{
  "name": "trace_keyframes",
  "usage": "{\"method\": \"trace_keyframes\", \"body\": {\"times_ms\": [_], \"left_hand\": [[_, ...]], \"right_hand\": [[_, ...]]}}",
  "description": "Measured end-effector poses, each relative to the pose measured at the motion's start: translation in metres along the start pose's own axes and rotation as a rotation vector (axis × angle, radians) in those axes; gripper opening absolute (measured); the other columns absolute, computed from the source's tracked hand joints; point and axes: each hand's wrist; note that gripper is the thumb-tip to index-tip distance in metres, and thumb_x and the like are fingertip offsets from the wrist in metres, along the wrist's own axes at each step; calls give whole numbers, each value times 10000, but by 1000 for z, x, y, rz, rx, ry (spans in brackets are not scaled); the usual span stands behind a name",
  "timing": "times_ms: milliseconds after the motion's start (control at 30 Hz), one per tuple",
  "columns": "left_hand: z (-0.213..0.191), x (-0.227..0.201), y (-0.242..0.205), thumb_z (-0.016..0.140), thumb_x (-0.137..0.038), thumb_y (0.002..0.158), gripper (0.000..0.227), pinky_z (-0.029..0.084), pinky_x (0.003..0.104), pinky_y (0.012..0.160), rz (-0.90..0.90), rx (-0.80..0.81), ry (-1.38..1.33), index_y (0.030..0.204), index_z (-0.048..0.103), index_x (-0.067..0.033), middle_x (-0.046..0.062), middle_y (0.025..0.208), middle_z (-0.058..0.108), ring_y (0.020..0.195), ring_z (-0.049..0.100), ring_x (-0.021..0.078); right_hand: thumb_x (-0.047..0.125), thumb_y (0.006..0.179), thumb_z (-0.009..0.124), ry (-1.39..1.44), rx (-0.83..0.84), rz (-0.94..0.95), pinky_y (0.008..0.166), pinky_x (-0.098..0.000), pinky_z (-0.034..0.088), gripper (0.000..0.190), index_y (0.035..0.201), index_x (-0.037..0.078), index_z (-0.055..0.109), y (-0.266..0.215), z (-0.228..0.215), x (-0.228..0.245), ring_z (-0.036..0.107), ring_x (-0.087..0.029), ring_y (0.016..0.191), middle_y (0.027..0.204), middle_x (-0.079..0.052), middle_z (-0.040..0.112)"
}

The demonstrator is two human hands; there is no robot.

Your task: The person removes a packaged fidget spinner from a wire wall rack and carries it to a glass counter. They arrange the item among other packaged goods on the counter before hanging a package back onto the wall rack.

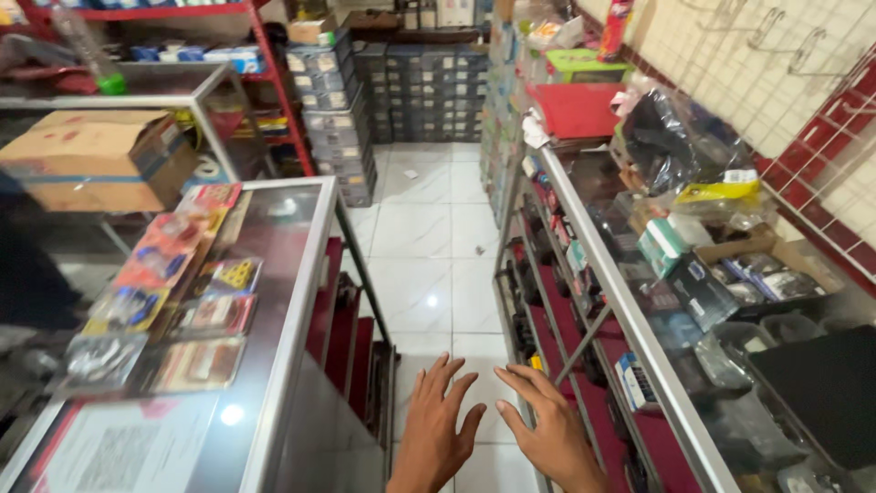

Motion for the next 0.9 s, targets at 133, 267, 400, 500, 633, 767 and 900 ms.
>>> {"method": "trace_keyframes", "body": {"times_ms": [133,267,400,500,633,767,900], "left_hand": [[-9,19,36,755,-184,883,430,244,615,1147,45,-14,-22,1279,620,-87,160,1418,527,1440,359,401],[-19,38,64,737,-189,903,413,228,613,1161,25,33,-24,1288,618,-99,149,1436,518,1456,337,391],[-27,58,89,719,-211,921,435,200,618,1165,-4,95,3,1325,590,-117,140,1509,479,1480,293,379],[-25,71,108,720,-233,918,509,178,625,1161,-4,133,21,1391,560,-135,139,1559,438,1492,259,374],[-17,88,122,726,-236,903,566,183,616,1170,9,143,2,1432,545,-146,141,1581,416,1491,260,370],[-7,104,143,728,-244,906,546,185,610,1173,9,165,8,1404,533,-137,145,1592,400,1499,245,367],[3,120,170,728,-247,910,574,186,613,1173,2,167,12,1442,535,-150,136,1605,390,1506,238,359]], "right_hand": [[174,855,742,1,-90,-55,1017,-373,509,448,1299,135,690,31,5,8,647,-272,1250,1323,-78,673],[173,864,741,-15,-101,-28,1022,-370,509,466,1325,137,683,57,12,10,642,-273,1250,1332,-77,663],[186,870,734,-26,-77,68,1033,-379,491,528,1392,163,660,80,19,12,610,-281,1281,1371,-82,628],[193,873,739,-62,-90,91,1048,-396,466,534,1399,162,652,99,23,9,569,-303,1312,1448,-105,584],[178,844,746,-90,-169,-24,1055,-403,466,514,1347,121,652,115,28,1,581,-330,1302,1409,-143,596],[172,845,748,-135,-212,-64,1050,-406,468,515,1346,111,646,141,24,-9,595,-335,1278,1397,-144,610],[161,846,739,-140,-224,-81,1041,-404,473,506,1342,111,648,175,20,-20,600,-329,1269,1383,-132,626]]}}
Point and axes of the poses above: each hand's wrist, its own y-axis towards the middle knuckle, its own z-axis out of the palm, x = y × z
